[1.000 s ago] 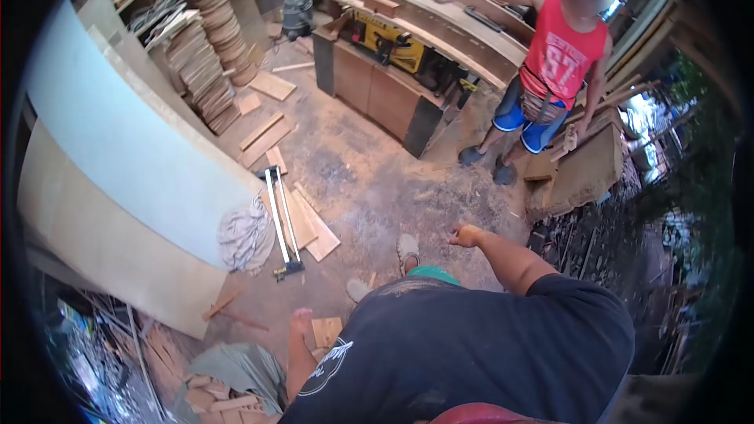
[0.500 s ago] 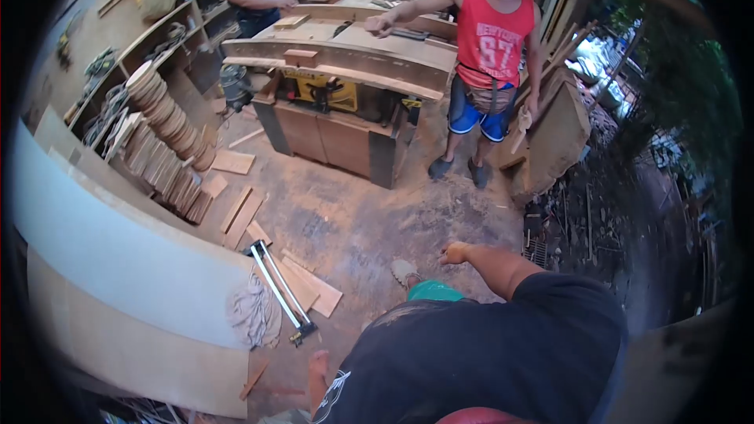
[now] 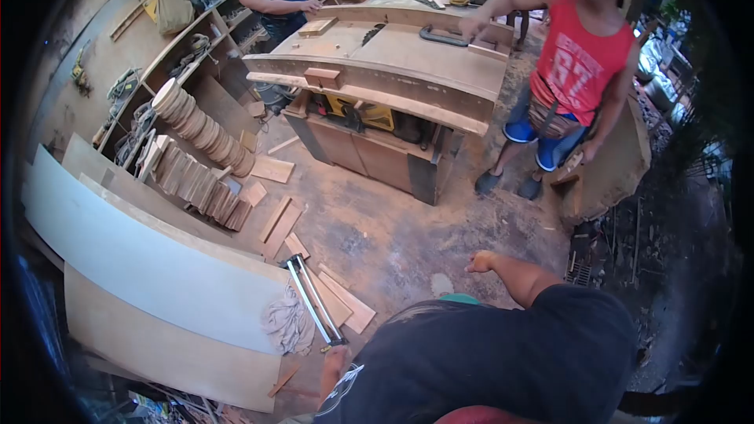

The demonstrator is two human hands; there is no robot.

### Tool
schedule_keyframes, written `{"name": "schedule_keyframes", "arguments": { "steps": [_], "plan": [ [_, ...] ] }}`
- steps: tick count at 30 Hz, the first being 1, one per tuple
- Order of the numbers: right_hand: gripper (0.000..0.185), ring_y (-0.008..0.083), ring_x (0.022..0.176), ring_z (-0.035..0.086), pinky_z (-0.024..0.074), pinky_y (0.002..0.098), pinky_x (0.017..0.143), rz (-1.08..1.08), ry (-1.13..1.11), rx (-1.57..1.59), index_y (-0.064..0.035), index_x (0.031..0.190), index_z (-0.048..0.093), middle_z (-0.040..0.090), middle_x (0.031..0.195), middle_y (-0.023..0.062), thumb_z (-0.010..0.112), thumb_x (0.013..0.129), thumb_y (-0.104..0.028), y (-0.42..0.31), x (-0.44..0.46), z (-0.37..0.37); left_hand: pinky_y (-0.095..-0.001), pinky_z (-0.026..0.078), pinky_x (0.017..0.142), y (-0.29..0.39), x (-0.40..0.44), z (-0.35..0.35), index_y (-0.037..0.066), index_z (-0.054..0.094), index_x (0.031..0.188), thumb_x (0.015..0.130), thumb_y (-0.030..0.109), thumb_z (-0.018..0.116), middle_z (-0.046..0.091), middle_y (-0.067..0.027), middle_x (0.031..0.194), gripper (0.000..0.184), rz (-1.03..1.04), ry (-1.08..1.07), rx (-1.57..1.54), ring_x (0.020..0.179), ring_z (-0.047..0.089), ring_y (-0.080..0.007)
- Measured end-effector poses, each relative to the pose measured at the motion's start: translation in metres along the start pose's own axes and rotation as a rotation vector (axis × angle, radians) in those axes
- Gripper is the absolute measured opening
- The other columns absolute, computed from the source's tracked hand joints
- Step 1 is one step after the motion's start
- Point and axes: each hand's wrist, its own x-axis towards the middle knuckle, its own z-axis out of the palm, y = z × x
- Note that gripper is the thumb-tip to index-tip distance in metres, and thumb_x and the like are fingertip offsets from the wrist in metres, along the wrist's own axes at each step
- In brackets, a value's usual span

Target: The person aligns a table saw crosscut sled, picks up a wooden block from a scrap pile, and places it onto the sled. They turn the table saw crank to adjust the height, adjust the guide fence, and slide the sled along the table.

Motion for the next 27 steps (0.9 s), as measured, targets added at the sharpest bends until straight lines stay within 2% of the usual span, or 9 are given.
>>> {"name": "schedule_keyframes", "arguments": {
  "steps": [1, 7, 13, 17, 20, 21, 23, 25, 27],
  "plan": [
    [0.074, 0.0343, 0.123, 0.052, 0.0411, 0.0406, 0.102, -0.011, -0.018, -0.015, -0.0041, 0.127, 0.058, 0.056, 0.131, 0.0207, 0.06, 0.081, -0.061, 0.007, 0.014, -0.012, -0.0297, 0.046, 0.057, 0.02, 0.011, 0.003, 0.004, 0.067, 0.083, 0.085, 0.024, 0.067, 0.063, -0.0013, 0.07, 0.021, 0.157, -0.104, -0.03, 0.065, 0.059, -0.0141],
    [0.068, 0.0357, 0.119, 0.055, 0.0425, 0.0408, 0.1, -0.131, 0.059, 0.125, -0.0051, 0.122, 0.061, 0.059, 0.127, 0.0204, 0.056, 0.084, -0.061, 0.007, 0.056, -0.111, -0.0315, 0.051, 0.069, 0.168, 0.036, 0.051, 0.0, 0.067, 0.107, 0.085, 0.026, 0.067, 0.068, -0.0083, 0.087, 0.034, 0.028, 0.111, 0.348, 0.076, 0.063, -0.0184],
    [0.061, 0.0298, 0.112, 0.059, 0.0454, 0.0375, 0.096, -0.335, 0.22, 0.486, -0.0044, 0.124, 0.059, 0.063, 0.121, 0.0166, 0.061, 0.087, -0.053, -0.076, 0.074, -0.201, -0.032, 0.05, 0.085, 0.261, 0.049, 0.061, -0.003, 0.061, 0.119, 0.086, 0.029, 0.065, 0.068, -0.0148, 0.103, 0.046, -0.033, 0.094, 0.301, 0.096, 0.064, -0.0217],
    [0.053, 0.0211, 0.107, 0.061, 0.0481, 0.033, 0.092, -0.421, 0.228, 0.626, -0.0018, 0.125, 0.057, 0.064, 0.116, 0.0135, 0.066, 0.088, -0.039, -0.133, 0.082, -0.263, -0.0307, 0.048, 0.089, 0.163, 0.18, 0.006, -0.004, 0.062, 0.116, 0.086, 0.028, 0.066, 0.068, -0.0148, 0.102, 0.044, -0.094, -0.237, 0.103, 0.099, 0.063, -0.022],
    [0.044, 0.0171, 0.101, 0.062, 0.0499, 0.0304, 0.09, -0.463, 0.297, 0.745, -0.0008, 0.124, 0.057, 0.065, 0.11, 0.0118, 0.068, 0.089, -0.026, -0.167, 0.087, -0.314, -0.0407, 0.05, 0.077, 0.165, 0.254, -0.017, 0.002, 0.066, 0.091, 0.087, 0.027, 0.063, 0.068, -0.0126, 0.085, 0.025, 0.188, -0.248, 0.758, 0.085, 0.065, -0.0283],
    [0.044, 0.0171, 0.101, 0.062, 0.0499, 0.0304, 0.09, -0.448, 0.31, 0.752, -0.0008, 0.124, 0.057, 0.065, 0.11, 0.0118, 0.068, 0.089, -0.026, -0.179, 0.088, -0.331, -0.0407, 0.05, 0.077, 0.19, 0.264, -0.029, 0.002, 0.066, 0.091, 0.087, 0.027, 0.063, 0.068, -0.0126, 0.085, 0.025, 0.196, -0.265, 0.766, 0.085, 0.065, -0.0283],
    [0.043, 0.0171, 0.098, 0.064, 0.0513, 0.0297, 0.086, -0.476, 0.521, 0.799, -0.0004, 0.122, 0.058, 0.066, 0.106, 0.0126, 0.067, 0.089, -0.025, -0.205, 0.083, -0.376, -0.046, 0.049, 0.076, 0.272, 0.285, -0.038, 0.002, 0.064, 0.084, 0.089, 0.029, 0.059, 0.065, -0.0182, 0.085, 0.028, 0.521, -0.086, 0.339, 0.087, 0.064, -0.0338],
    [0.032, 0.013, 0.09, 0.063, 0.0519, 0.0267, 0.081, -0.511, 0.704, 0.764, 0.0001, 0.114, 0.062, 0.068, 0.097, 0.0092, 0.066, 0.089, -0.019, -0.224, 0.079, -0.42, -0.0463, 0.048, 0.076, 0.36, 0.346, -0.053, 0.0, 0.063, 0.088, 0.091, 0.03, 0.056, 0.063, -0.0228, 0.088, 0.031, 0.426, 0.122, 0.486, 0.088, 0.063, -0.0368],
    [0.028, 0.018, 0.088, 0.065, 0.0524, 0.0302, 0.079, -0.493, 0.894, 0.687, 0.0003, 0.109, 0.063, 0.068, 0.096, 0.0105, 0.067, 0.086, -0.016, -0.23, 0.087, -0.454, -0.0459, 0.048, 0.077, 0.428, 0.436, -0.086, 0.0, 0.063, 0.099, 0.092, 0.03, 0.055, 0.065, -0.0246, 0.093, 0.032, 0.524, 0.199, 0.513, 0.088, 0.063, -0.0388]
  ]
}}
